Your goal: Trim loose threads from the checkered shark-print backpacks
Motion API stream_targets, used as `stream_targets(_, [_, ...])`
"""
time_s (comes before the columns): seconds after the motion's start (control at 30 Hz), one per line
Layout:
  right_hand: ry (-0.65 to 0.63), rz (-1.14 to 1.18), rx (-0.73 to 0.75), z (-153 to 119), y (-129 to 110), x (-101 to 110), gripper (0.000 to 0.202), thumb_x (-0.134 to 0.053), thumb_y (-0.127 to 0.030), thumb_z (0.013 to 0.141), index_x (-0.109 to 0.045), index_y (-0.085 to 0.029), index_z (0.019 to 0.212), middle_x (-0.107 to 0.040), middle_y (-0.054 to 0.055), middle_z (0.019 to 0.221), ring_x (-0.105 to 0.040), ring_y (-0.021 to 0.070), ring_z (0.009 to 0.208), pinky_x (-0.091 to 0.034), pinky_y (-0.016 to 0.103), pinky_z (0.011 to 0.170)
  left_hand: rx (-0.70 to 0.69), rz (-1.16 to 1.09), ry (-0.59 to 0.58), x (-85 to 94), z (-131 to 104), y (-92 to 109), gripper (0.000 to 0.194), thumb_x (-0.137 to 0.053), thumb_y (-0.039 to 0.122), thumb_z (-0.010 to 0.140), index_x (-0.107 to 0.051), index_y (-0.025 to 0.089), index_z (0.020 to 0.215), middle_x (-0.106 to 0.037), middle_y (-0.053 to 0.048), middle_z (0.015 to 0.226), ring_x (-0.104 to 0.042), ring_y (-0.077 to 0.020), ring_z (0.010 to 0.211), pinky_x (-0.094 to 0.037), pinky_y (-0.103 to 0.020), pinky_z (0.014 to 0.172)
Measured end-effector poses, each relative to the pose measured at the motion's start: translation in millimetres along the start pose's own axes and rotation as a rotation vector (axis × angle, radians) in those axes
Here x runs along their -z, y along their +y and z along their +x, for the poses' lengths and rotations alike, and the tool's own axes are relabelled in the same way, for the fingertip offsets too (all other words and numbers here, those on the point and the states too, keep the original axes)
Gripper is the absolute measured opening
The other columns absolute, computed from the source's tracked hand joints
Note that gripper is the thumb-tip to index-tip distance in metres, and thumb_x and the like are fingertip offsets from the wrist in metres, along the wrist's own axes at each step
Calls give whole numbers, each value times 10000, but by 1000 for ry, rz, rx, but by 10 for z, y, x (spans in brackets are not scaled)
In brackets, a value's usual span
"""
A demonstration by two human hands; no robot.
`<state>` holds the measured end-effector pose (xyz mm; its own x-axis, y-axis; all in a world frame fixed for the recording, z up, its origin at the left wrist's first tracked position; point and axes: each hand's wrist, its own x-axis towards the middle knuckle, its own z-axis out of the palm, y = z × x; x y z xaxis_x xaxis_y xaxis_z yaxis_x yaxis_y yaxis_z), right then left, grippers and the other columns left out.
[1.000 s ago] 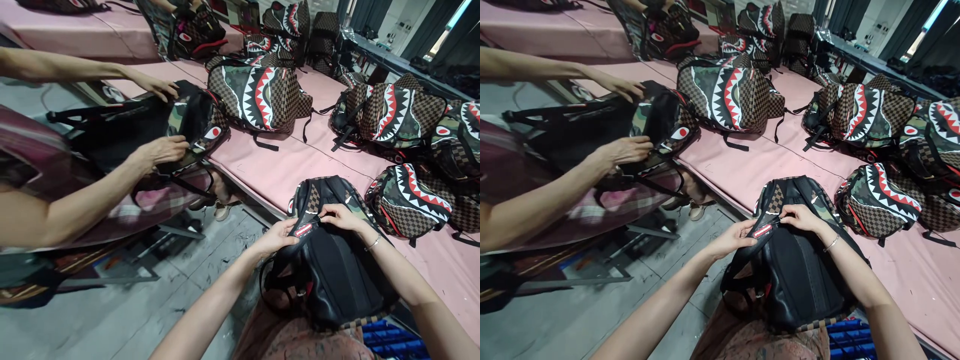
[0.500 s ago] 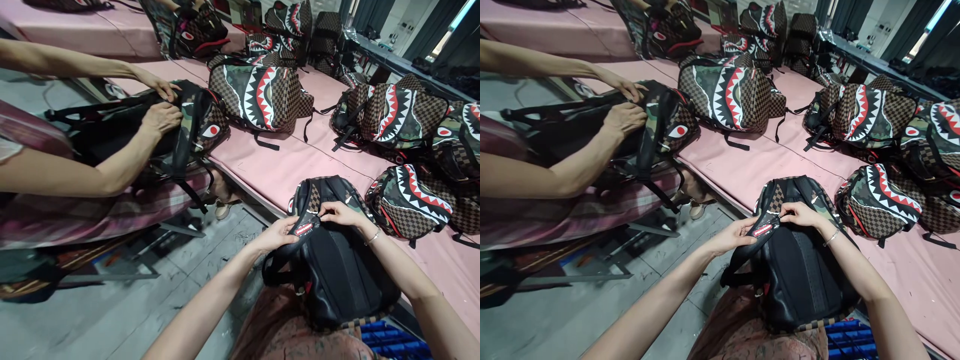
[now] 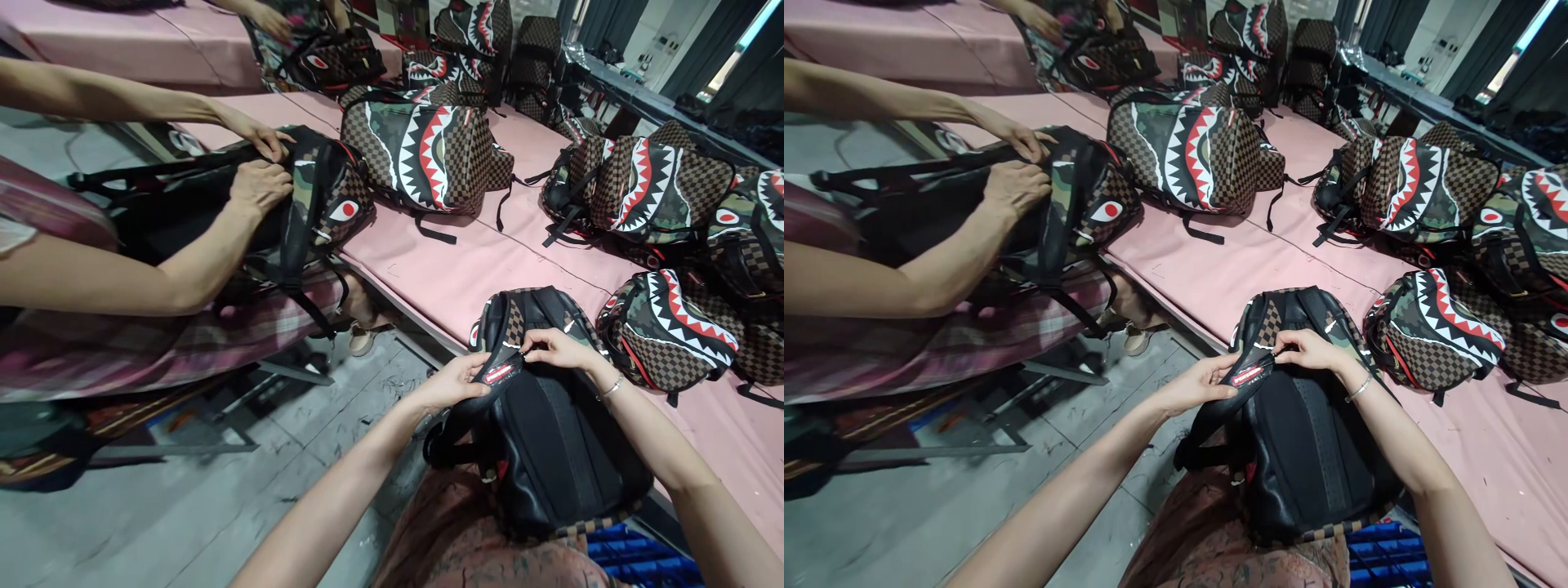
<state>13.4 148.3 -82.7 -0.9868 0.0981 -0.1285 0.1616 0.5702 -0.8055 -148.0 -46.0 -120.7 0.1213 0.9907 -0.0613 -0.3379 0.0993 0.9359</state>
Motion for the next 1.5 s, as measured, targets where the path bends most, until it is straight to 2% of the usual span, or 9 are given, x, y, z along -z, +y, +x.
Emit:
stream_targets(0.23, [-22,-128,20,33,-101,-42,197,-582,-344,790,-591,-150,823,-581,3,738,-503,119,654,-398,229,632,-3,46,0,-64,20,72,573,-687,191,645,-516,128,1189,-584,-98,1145,-527,-242,1039,-359,-370,930])
stream_targets(0.43, [-18,-212,39,20,-203,-36,177,-567,-328,801,-595,-154,815,-577,-2,708,-490,111,618,-375,217,605,33,84,23,-120,45,116,554,-681,164,624,-532,112,1155,-611,-78,1054,-547,-218,960,-388,-330,873])
stream_targets(0.7, [-24,-156,39,4,-186,-56,171,-558,-322,804,-579,-152,794,-568,-3,711,-493,116,637,-383,219,611,18,168,28,-134,66,105,494,-657,160,635,-546,121,1115,-612,-61,1016,-546,-205,914,-405,-304,823])
stream_targets(1.07, [-26,-174,4,-61,-169,71,187,-557,-348,808,-577,-164,840,-612,12,794,-544,134,699,-403,238,664,-17,123,-3,-136,48,144,529,-648,166,656,-521,122,1168,-599,-67,1060,-541,-202,952,-404,-295,840])
stream_targets(1.2, [-47,-183,7,-38,-191,23,174,-563,-332,806,-588,-167,855,-622,9,798,-549,134,706,-401,234,668,12,154,26,-173,66,156,524,-654,163,645,-533,127,1154,-613,-69,1029,-548,-209,937,-418,-308,831])
stream_targets(1.33, [-65,-217,21,-13,-258,-44,167,-567,-329,805,-594,-171,855,-619,2,771,-542,128,674,-391,224,644,-9,178,35,-193,88,125,509,-649,151,631,-550,139,1130,-608,-57,1042,-533,-218,988,-393,-341,895])
stream_targets(1.5, [-45,-312,24,-28,-365,-93,146,-565,-324,807,-581,-184,842,-597,-6,729,-515,122,628,-363,215,600,-8,205,42,-220,110,93,474,-603,117,630,-556,133,1102,-606,-47,1011,-543,-202,960,-388,-343,903])
